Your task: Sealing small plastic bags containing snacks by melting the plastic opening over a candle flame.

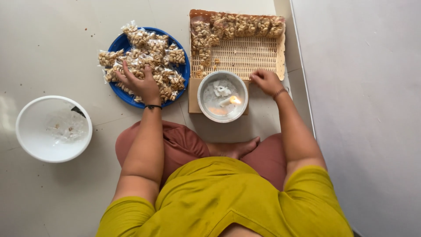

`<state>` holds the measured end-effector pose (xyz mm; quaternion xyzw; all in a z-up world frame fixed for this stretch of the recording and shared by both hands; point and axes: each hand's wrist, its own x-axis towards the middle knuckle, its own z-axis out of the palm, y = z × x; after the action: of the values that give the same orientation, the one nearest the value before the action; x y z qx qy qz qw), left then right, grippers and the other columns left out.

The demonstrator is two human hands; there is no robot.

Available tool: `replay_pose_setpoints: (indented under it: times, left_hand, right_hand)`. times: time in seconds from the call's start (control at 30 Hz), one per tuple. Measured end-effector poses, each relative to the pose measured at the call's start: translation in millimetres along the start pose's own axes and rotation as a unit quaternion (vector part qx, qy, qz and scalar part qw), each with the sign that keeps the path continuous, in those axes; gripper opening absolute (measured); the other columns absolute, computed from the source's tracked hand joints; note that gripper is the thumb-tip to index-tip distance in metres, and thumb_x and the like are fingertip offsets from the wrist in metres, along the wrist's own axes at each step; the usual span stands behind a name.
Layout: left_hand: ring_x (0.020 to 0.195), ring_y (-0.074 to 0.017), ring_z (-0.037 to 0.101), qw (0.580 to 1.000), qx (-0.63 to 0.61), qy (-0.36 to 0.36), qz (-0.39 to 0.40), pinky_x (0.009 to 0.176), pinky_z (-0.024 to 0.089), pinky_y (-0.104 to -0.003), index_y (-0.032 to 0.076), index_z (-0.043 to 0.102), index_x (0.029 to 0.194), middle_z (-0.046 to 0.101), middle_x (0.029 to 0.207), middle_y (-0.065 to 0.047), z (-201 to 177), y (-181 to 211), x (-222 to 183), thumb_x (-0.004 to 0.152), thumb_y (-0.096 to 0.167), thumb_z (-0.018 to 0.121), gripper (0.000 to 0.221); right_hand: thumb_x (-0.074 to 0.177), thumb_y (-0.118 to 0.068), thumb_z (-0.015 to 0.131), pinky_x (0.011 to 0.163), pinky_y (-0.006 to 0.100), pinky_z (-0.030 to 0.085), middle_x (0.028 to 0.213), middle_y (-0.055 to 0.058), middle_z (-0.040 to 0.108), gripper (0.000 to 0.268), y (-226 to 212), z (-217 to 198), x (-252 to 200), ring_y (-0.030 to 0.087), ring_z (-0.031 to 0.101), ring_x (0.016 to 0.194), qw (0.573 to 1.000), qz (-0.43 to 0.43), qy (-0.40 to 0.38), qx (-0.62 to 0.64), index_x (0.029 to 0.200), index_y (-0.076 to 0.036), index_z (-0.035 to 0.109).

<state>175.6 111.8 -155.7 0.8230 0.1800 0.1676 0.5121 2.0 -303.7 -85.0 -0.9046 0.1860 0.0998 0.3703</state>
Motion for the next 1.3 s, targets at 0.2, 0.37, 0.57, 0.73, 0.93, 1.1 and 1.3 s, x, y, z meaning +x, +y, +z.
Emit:
replay_pose_setpoints:
  times: [0.2, 0.37, 0.57, 0.73, 0.93, 1.1, 1.3]
  left_hand:
    - [0.154, -0.0347, 0.027, 1.000, 0.027, 0.007, -0.012, 0.119, 0.027, -0.066, 0.043, 0.044, 0.156, 0.017, 0.166, -0.007, 2, -17, 6, 0.092, 0.038, 0.086, 0.077]
    - [0.152, -0.0414, 0.031, 1.000, 0.006, 0.004, -0.001, 0.118, 0.029, -0.067, 0.037, 0.046, 0.154, 0.023, 0.164, -0.012, -6, 1, 0, 0.093, 0.033, 0.083, 0.072]
    - [0.151, -0.0464, 0.028, 0.999, -0.038, -0.037, 0.001, 0.119, 0.026, -0.068, 0.033, 0.044, 0.155, 0.024, 0.163, -0.017, -9, 13, -3, 0.099, 0.023, 0.076, 0.065]
    - [0.151, -0.0464, 0.029, 0.996, -0.064, -0.062, -0.001, 0.119, 0.027, -0.068, 0.029, 0.044, 0.155, 0.029, 0.161, -0.018, -14, 19, -4, 0.102, 0.019, 0.073, 0.061]
    - [0.152, -0.0450, 0.026, 0.994, -0.085, -0.063, 0.006, 0.121, 0.027, -0.067, 0.026, 0.045, 0.154, 0.030, 0.161, -0.016, -15, 20, -3, 0.102, 0.016, 0.073, 0.060]
    - [0.151, -0.0445, 0.026, 0.993, -0.098, -0.056, 0.023, 0.120, 0.028, -0.067, 0.022, 0.042, 0.155, 0.031, 0.160, -0.016, -17, 23, -2, 0.106, 0.012, 0.067, 0.056]
    - [0.150, -0.0441, 0.031, 0.995, -0.088, -0.038, 0.011, 0.122, 0.029, -0.066, 0.022, 0.042, 0.154, 0.032, 0.159, -0.018, -29, 34, 1, 0.103, 0.017, 0.070, 0.059]
  right_hand:
    - [0.102, -0.021, 0.066, 0.067, 0.021, 0.064, 0.105, 0.005, 0.076, 0.021, -27, 59, 119, 0.009, 0.068, 0.085, 0.972, 0.041, -0.075, 0.217, 0.119, -0.010, 0.072]
    - [0.100, -0.031, 0.073, 0.060, 0.029, 0.066, 0.109, 0.006, 0.076, 0.041, -16, 106, 167, 0.012, 0.071, 0.079, 0.966, 0.074, -0.137, 0.206, 0.134, -0.010, 0.064]
    - [0.099, -0.039, 0.072, 0.048, 0.026, 0.059, 0.079, -0.004, 0.069, 0.032, -31, 119, 183, 0.009, 0.066, 0.058, 0.953, 0.128, -0.164, 0.220, 0.123, -0.018, 0.067]
    - [0.096, -0.028, 0.076, 0.046, 0.026, 0.059, 0.076, 0.001, 0.068, 0.025, -23, 130, 194, 0.011, 0.067, 0.057, 0.949, 0.119, -0.160, 0.242, 0.117, -0.017, 0.068]
    - [0.095, -0.017, 0.075, 0.048, 0.026, 0.061, 0.078, 0.003, 0.066, 0.019, -25, 108, 179, 0.013, 0.069, 0.059, 0.945, 0.065, -0.125, 0.296, 0.112, -0.014, 0.066]
    - [0.097, -0.017, 0.076, 0.053, 0.028, 0.064, 0.088, 0.006, 0.068, 0.021, -18, 76, 153, 0.017, 0.073, 0.066, 0.943, 0.051, -0.037, 0.328, 0.115, -0.016, 0.067]
    - [0.098, -0.023, 0.081, 0.058, 0.029, 0.065, 0.091, 0.008, 0.068, 0.021, -31, 13, 77, 0.018, 0.071, 0.068, 0.921, 0.030, 0.098, 0.375, 0.112, -0.016, 0.066]
